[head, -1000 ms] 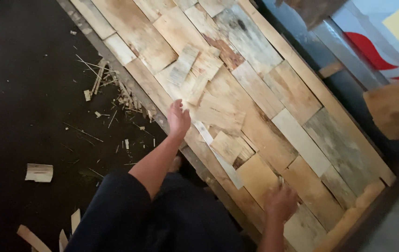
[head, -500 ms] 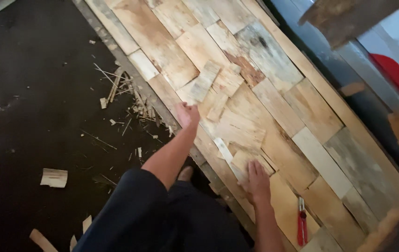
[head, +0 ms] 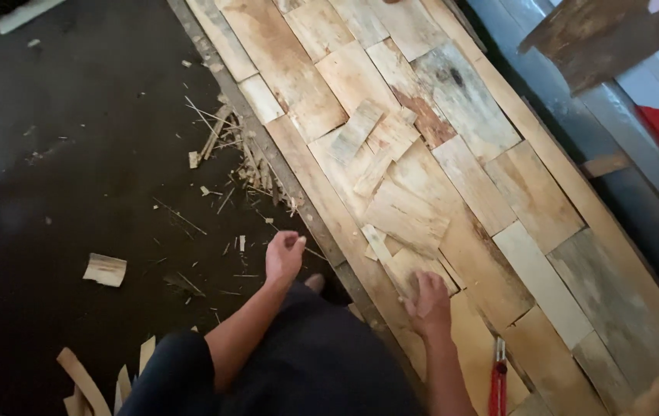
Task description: Trimming and arranging thin wood planks into a mosaic pattern inside a wooden frame.
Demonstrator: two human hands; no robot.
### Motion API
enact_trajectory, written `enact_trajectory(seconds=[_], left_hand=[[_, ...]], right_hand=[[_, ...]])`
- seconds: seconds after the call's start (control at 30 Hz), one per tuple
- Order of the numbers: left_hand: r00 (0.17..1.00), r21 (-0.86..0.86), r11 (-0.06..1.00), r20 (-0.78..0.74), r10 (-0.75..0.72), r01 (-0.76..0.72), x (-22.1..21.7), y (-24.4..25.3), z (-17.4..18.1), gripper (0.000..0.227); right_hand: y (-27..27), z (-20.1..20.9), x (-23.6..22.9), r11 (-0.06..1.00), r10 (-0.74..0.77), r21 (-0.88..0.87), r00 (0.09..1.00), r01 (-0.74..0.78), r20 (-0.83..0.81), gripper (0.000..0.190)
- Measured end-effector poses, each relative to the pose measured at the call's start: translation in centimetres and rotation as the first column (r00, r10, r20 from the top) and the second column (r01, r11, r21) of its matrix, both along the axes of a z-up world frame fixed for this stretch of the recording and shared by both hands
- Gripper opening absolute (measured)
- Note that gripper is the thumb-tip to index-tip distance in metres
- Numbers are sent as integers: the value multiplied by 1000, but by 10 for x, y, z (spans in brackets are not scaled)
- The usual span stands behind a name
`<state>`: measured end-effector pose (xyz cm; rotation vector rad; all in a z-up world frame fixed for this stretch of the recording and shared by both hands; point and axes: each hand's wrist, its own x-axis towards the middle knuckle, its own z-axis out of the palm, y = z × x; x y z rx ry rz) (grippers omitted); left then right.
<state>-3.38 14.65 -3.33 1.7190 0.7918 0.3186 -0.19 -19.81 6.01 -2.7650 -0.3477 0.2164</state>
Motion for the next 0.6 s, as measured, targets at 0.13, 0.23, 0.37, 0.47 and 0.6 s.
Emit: enact_trajectory(seconds=[0.13,0.23,0.37,0.47,0.6], left_hand=[[995,-25,999,-89,39,-41,-14,-8,5,30],[999,-101,995,-40,20,-24,-17,-13,13,32],[998,-52,997,30,-63,65,-10,-22,35,34],[987,-81,984,48,-152,156,15,-21,32,36],[988,-349,925,23,-150,148,78,-21,2,37]], right_hand=[[-12,5,3,994,8,109,1000,-5,-21,62],[-27,-9,9,989,79,119,994,-88,77,46],[-27,14,11,987,-15,160,991,-6,130,23],[-23,29,20,985,-107,147,987,89,118,20],[-24,17,55,937,-292,197,956,288,-7,29]])
